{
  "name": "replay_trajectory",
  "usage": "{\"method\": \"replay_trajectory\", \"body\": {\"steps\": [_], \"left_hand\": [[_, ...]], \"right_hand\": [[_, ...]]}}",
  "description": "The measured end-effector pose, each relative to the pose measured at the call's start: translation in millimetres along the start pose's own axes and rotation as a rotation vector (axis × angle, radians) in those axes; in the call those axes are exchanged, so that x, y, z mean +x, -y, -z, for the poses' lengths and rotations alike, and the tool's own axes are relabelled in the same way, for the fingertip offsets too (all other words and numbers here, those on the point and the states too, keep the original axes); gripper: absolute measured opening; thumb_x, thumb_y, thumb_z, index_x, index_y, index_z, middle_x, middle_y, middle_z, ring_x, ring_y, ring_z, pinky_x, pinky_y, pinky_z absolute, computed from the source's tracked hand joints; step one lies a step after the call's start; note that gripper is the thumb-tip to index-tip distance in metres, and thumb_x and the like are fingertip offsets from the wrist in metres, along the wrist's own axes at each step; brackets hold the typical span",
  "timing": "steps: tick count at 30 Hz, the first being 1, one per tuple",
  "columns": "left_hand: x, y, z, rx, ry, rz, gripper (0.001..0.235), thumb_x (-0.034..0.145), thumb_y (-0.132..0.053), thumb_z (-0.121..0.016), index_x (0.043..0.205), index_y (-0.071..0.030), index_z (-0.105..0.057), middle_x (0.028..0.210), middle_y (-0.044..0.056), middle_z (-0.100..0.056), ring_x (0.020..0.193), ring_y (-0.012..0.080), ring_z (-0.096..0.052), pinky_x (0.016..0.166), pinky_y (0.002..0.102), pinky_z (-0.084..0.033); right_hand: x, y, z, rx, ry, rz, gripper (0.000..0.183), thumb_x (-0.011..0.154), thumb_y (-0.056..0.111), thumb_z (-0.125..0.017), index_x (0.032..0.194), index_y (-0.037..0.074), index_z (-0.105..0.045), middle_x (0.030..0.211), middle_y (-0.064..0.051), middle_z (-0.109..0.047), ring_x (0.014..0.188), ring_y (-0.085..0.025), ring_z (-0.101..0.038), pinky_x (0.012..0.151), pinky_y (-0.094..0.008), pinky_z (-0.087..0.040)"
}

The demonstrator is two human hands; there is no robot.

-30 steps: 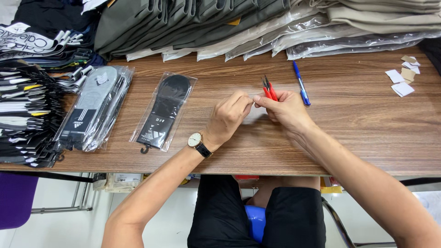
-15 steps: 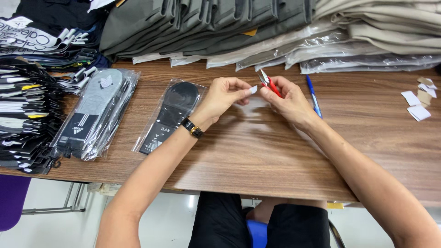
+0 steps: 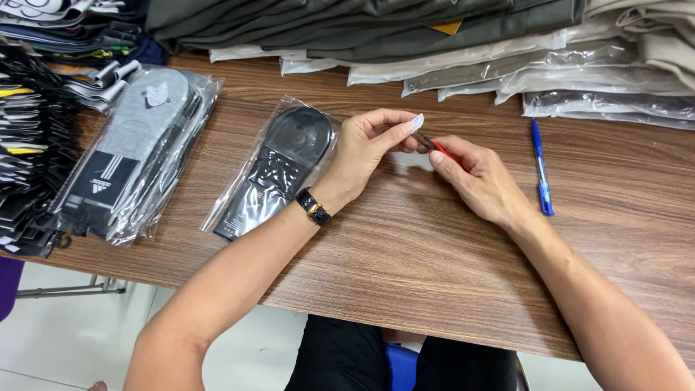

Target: The person marks small white paper tags with a blue pen, then uses red pliers to attach the tags to packaged socks. The person handles multiple sock packages and places the labeled items on a nearby table.

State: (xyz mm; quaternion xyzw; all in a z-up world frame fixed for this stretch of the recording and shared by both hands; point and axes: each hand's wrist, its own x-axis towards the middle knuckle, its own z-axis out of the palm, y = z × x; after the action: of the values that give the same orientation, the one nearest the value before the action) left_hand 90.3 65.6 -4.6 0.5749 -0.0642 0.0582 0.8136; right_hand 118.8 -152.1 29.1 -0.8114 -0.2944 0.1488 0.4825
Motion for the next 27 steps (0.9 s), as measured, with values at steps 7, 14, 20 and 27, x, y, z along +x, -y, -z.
{"method": "replay_trajectory", "body": {"steps": [7, 14, 20, 27], "left_hand": [[-3.2, -8.3, -3.4, 0.057, 0.022, -0.003, 0.022, 0.1, -0.013, -0.071, 0.117, 0.0, -0.074, 0.095, 0.007, -0.077, 0.087, 0.0106, -0.073, 0.082, 0.025, -0.059], [-3.6, -8.9, -4.4, 0.058, 0.041, -0.022, 0.021, 0.1, -0.012, -0.07, 0.117, 0.0, -0.074, 0.099, 0.007, -0.077, 0.088, 0.011, -0.073, 0.083, 0.025, -0.06], [-3.1, -7.6, -3.8, 0.066, 0.055, -0.038, 0.021, 0.101, -0.012, -0.069, 0.118, 0.0, -0.073, 0.097, 0.007, -0.077, 0.088, 0.0113, -0.074, 0.083, 0.025, -0.06], [-5.1, -4.7, -4.5, 0.013, 0.072, -0.019, 0.021, 0.102, -0.012, -0.069, 0.118, 0.0, -0.072, 0.096, 0.007, -0.077, 0.088, 0.011, -0.072, 0.086, 0.027, -0.059]], "right_hand": [[0.8, 2.0, 0.1, -0.014, -0.012, -0.071, 0.041, 0.105, 0.039, -0.053, 0.127, 0.008, -0.07, 0.078, 0.003, -0.054, 0.072, -0.008, -0.048, 0.063, -0.027, -0.043], [1.3, 0.2, 0.6, 0.067, -0.012, -0.086, 0.038, 0.106, 0.036, -0.052, 0.122, 0.007, -0.072, 0.071, 0.006, -0.046, 0.065, -0.005, -0.041, 0.057, -0.025, -0.038], [2.1, -4.4, 0.0, 0.106, -0.016, -0.083, 0.036, 0.108, 0.034, -0.053, 0.118, 0.006, -0.072, 0.072, 0.006, -0.047, 0.067, -0.005, -0.041, 0.058, -0.024, -0.037], [0.0, -8.6, 0.1, 0.149, -0.007, 0.004, 0.037, 0.107, 0.033, -0.052, 0.125, 0.006, -0.07, 0.078, 0.007, -0.05, 0.069, -0.005, -0.043, 0.06, -0.023, -0.04]]}}
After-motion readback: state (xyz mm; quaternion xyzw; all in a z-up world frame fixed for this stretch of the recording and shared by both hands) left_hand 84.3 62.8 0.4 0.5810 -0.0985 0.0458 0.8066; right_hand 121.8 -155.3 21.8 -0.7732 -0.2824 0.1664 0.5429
